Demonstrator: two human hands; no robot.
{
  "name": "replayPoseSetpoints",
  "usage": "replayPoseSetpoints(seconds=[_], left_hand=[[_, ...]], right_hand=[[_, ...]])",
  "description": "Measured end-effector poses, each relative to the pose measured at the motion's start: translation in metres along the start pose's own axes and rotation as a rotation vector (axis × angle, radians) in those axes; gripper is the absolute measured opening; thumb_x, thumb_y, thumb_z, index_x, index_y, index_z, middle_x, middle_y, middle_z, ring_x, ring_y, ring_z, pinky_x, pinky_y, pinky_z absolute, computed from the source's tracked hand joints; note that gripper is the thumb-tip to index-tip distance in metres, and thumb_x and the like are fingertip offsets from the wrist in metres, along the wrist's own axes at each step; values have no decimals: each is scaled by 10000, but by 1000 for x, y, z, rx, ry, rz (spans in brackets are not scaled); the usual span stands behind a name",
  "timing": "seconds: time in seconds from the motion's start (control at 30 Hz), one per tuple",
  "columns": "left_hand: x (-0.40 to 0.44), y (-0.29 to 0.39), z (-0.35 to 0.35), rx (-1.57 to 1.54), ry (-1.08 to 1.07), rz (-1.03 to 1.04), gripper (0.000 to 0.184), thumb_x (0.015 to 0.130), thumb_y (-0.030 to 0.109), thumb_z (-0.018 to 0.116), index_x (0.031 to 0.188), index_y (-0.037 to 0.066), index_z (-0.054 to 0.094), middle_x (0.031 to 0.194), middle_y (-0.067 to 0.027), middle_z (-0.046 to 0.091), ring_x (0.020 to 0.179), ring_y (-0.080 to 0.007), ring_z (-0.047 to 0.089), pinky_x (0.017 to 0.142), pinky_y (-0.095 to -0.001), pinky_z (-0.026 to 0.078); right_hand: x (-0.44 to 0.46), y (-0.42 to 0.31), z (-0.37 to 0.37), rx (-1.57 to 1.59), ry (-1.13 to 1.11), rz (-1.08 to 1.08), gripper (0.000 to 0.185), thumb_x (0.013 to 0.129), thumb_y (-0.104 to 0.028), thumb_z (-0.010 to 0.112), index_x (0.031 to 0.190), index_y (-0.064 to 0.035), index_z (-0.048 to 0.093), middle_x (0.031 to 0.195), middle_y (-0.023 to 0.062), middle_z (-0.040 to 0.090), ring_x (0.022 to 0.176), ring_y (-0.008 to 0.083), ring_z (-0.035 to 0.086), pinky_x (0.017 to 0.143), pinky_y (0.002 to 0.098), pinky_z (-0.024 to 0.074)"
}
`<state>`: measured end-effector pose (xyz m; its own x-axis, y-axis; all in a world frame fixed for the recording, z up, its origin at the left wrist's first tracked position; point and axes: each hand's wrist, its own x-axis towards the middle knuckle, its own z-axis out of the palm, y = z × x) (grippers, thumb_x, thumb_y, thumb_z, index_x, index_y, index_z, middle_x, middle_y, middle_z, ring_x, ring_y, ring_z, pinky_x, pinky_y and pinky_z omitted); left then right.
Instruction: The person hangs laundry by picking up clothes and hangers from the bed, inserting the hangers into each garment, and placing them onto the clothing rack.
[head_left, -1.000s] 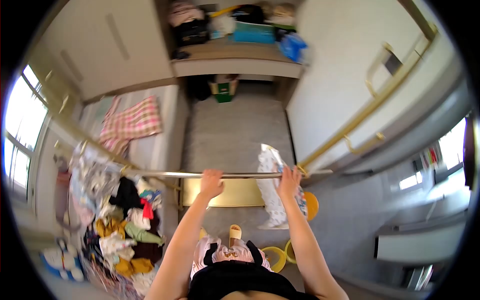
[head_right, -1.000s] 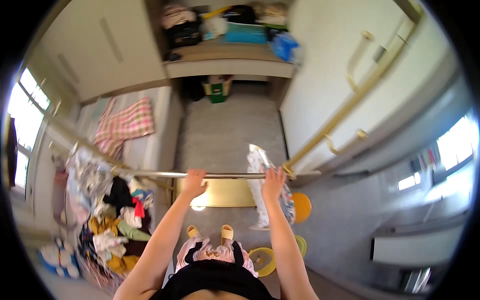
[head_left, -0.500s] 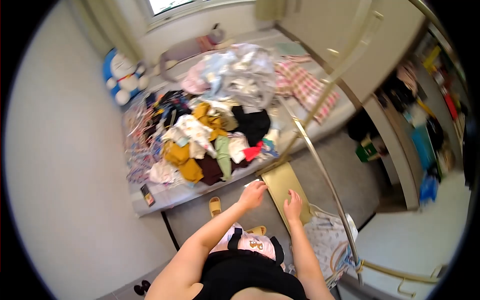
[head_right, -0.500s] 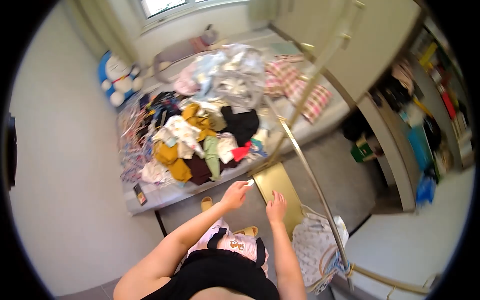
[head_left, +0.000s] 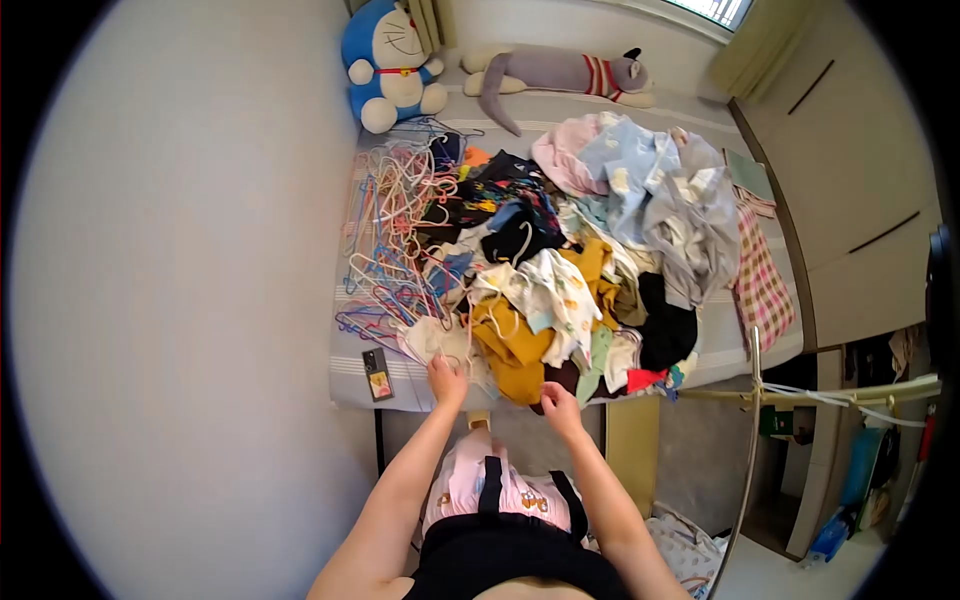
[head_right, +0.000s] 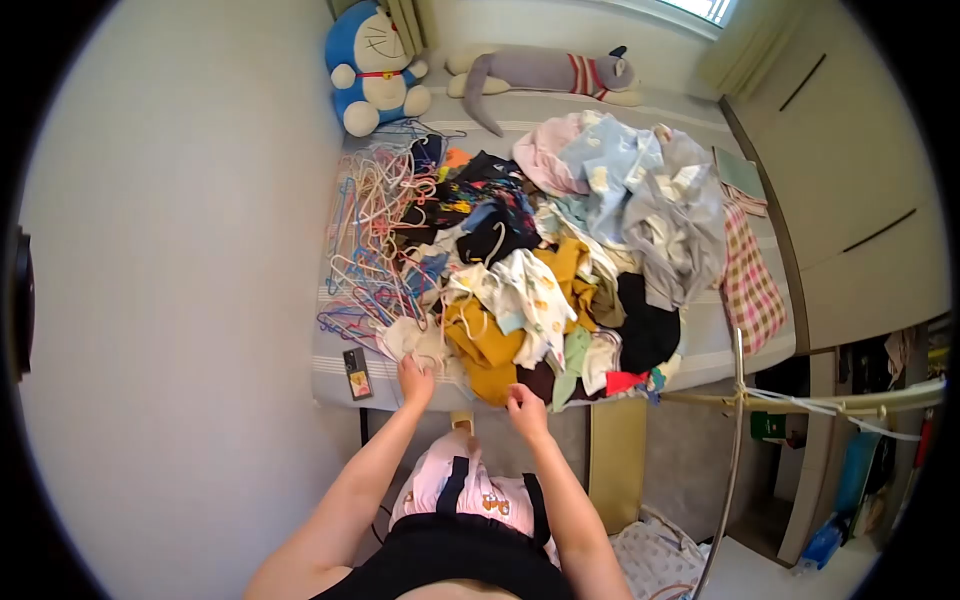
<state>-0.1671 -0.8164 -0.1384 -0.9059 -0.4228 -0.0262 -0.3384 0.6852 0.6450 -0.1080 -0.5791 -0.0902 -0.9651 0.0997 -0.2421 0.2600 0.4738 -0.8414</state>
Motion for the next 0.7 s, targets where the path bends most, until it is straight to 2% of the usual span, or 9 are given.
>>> replayPoseSetpoints(seconds=[0.03, 0.17, 0.3, 0.37, 0.47, 0.5, 0.57, 0.63, 0.7], left_hand=[[14, -10, 4, 10, -42, -176, 416, 733, 120, 564, 1117, -17, 483, 1045, -198, 524, 960, -374, 500, 881, -447, 393], [60, -34, 11, -790, -497, -968, 591, 750, 232, 628, 1229, -30, 400, 978, -180, 560, 749, -289, 587, 602, -354, 497], [75, -35, 14, -581, -497, -769, 568, 772, 265, 632, 1224, -4, 417, 780, -101, 582, 620, -188, 570, 496, -301, 458], [77, -61, 45, -438, -429, -638, 492, 780, 277, 626, 1167, 11, 478, 685, -61, 568, 541, -168, 540, 470, -305, 436], [80, -61, 39, -505, -687, -650, 501, 832, 278, 597, 1223, 7, 442, 742, -56, 534, 592, -107, 512, 470, -265, 433], [78, -58, 40, -637, -657, -754, 428, 853, 267, 564, 1174, -1, 472, 722, -45, 526, 570, -105, 498, 458, -262, 417], [77, -47, 34, -900, -577, -951, 319, 893, 244, 499, 1074, -17, 530, 682, -22, 509, 526, -100, 471, 434, -256, 386], [83, -30, 17, -895, -461, -846, 254, 898, 226, 479, 938, -9, 569, 617, -12, 478, 478, -112, 440, 420, -271, 358], [92, -27, 9, -879, -388, -755, 256, 907, 215, 458, 875, -3, 588, 581, -4, 455, 442, -112, 411, 403, -272, 331]], right_hand=[[8, -9, 12, 46, -43, 32, 227, 807, -71, 557, 1022, -6, 584, 849, 77, 658, 771, 141, 627, 701, 254, 485], [28, -43, 39, 39, -108, 74, 213, 808, -84, 569, 1003, 0, 589, 852, 78, 658, 766, 140, 630, 703, 256, 490], [44, -42, 61, -14, -148, 98, 225, 802, -101, 586, 1002, 3, 588, 845, 81, 657, 761, 143, 631, 713, 264, 492], [58, -41, 68, -54, -125, 149, 281, 806, -125, 599, 1057, -6, 559, 934, 79, 642, 846, 152, 616, 744, 274, 485], [78, -25, 91, 158, 29, 239, 371, 815, -181, 613, 1134, -25, 504, 1064, 66, 593, 943, 163, 574, 769, 294, 474], [86, -18, 96, 269, 100, 267, 402, 819, -202, 617, 1159, -33, 484, 1107, 60, 571, 970, 166, 557, 774, 301, 470], [104, -68, 75, 505, 12, 578, 406, 843, -308, 595, 1147, -66, 479, 1080, 35, 539, 863, 143, 526, 703, 299, 464], [127, -75, 68, 661, -71, 671, 379, 861, -317, 577, 1134, -71, 483, 1082, 41, 541, 844, 137, 527, 674, 297, 467], [146, -77, 68, 726, -123, 635, 301, 891, -281, 538, 1106, -75, 500, 948, 37, 595, 745, 125, 535, 611, 284, 456]])
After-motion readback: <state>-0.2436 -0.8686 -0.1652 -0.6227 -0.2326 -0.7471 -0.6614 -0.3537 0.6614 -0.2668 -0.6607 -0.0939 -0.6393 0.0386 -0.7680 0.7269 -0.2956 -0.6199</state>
